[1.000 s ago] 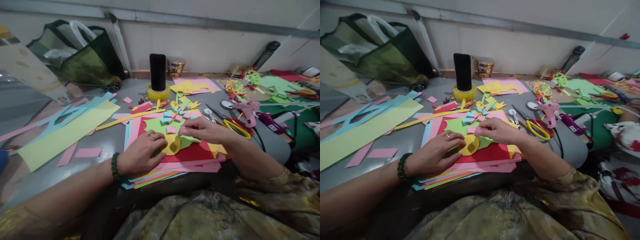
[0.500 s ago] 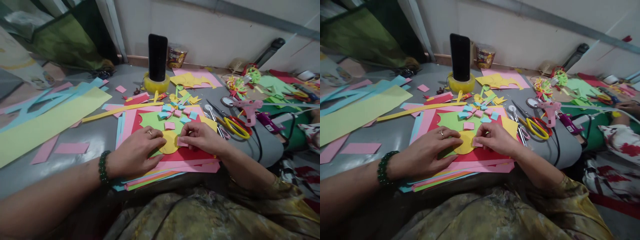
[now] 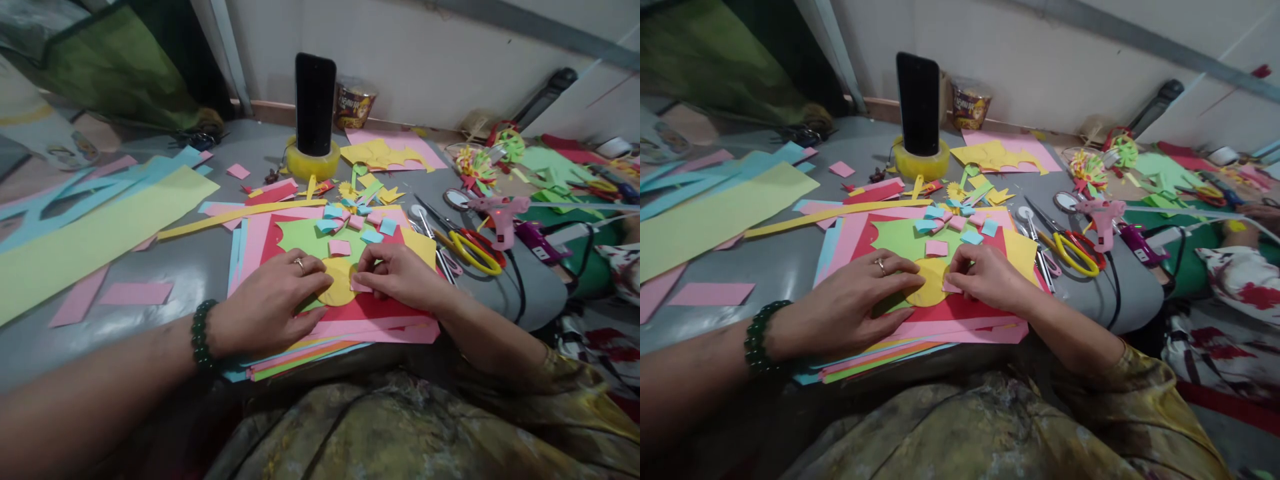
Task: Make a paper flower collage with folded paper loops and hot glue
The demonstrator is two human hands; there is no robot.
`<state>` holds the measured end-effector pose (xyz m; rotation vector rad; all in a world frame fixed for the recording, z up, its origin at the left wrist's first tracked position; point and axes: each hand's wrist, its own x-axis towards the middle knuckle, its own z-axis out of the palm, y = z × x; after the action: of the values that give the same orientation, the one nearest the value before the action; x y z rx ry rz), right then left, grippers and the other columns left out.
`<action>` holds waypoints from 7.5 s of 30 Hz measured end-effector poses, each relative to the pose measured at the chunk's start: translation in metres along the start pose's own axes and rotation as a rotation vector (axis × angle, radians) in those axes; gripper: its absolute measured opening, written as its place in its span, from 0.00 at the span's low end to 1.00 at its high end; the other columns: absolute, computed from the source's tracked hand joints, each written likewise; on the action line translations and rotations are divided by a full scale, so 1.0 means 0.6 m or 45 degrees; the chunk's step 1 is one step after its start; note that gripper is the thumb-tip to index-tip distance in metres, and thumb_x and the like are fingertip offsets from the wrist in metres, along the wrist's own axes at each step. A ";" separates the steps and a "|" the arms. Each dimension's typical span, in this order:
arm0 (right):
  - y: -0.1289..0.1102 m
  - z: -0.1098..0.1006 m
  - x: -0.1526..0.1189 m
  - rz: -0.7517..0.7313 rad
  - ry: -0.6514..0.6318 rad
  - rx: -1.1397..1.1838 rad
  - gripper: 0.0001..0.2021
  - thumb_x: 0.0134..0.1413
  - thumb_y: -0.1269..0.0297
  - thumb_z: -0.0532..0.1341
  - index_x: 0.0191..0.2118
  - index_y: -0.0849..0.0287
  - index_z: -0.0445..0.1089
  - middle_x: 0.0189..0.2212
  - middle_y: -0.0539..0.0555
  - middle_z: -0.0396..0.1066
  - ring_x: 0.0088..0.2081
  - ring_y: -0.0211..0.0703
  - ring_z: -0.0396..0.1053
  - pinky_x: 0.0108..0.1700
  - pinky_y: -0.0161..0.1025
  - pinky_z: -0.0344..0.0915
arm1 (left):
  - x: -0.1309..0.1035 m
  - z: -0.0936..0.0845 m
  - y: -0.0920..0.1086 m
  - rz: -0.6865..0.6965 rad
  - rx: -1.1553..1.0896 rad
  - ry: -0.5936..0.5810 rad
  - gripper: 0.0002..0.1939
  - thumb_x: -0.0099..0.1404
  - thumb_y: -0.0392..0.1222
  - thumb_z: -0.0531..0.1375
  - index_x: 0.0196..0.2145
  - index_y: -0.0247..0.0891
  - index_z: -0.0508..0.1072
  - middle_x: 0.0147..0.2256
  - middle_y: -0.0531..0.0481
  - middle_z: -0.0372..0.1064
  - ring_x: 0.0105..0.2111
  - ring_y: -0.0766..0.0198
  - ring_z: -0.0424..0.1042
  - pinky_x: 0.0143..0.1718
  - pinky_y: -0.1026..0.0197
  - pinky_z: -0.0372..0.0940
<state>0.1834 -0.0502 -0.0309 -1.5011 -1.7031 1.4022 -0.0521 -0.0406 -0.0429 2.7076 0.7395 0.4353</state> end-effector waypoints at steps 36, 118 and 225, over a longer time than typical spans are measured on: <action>0.010 0.010 -0.037 -1.077 0.137 -1.652 0.13 0.62 0.76 0.53 0.33 0.63 0.74 0.27 0.55 0.67 0.32 0.44 0.60 0.29 0.41 0.55 | -0.001 0.002 0.000 0.027 0.015 0.031 0.09 0.66 0.40 0.58 0.39 0.35 0.76 0.42 0.41 0.74 0.41 0.53 0.70 0.43 0.53 0.66; -0.037 -0.223 -0.100 -1.303 1.932 0.216 0.05 0.54 0.57 0.67 0.29 0.46 0.72 0.23 0.45 0.66 0.22 0.35 0.58 0.25 0.40 0.50 | 0.201 -0.106 -0.144 -1.097 -0.732 0.493 0.11 0.69 0.44 0.62 0.32 0.34 0.71 0.27 0.55 0.66 0.25 0.68 0.65 0.28 0.63 0.63; -0.032 -0.108 -0.127 -0.341 0.088 -0.526 0.21 0.62 0.42 0.58 0.45 0.50 0.80 0.41 0.56 0.81 0.44 0.54 0.78 0.40 0.45 0.78 | 0.029 -0.024 0.026 0.046 0.008 -0.268 0.14 0.60 0.31 0.54 0.40 0.41 0.76 0.44 0.44 0.74 0.40 0.54 0.73 0.40 0.56 0.67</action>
<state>0.2524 -0.0931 0.0307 -1.4317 -2.1486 0.8887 -0.0361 -0.0416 -0.0207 2.7212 0.6353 0.1524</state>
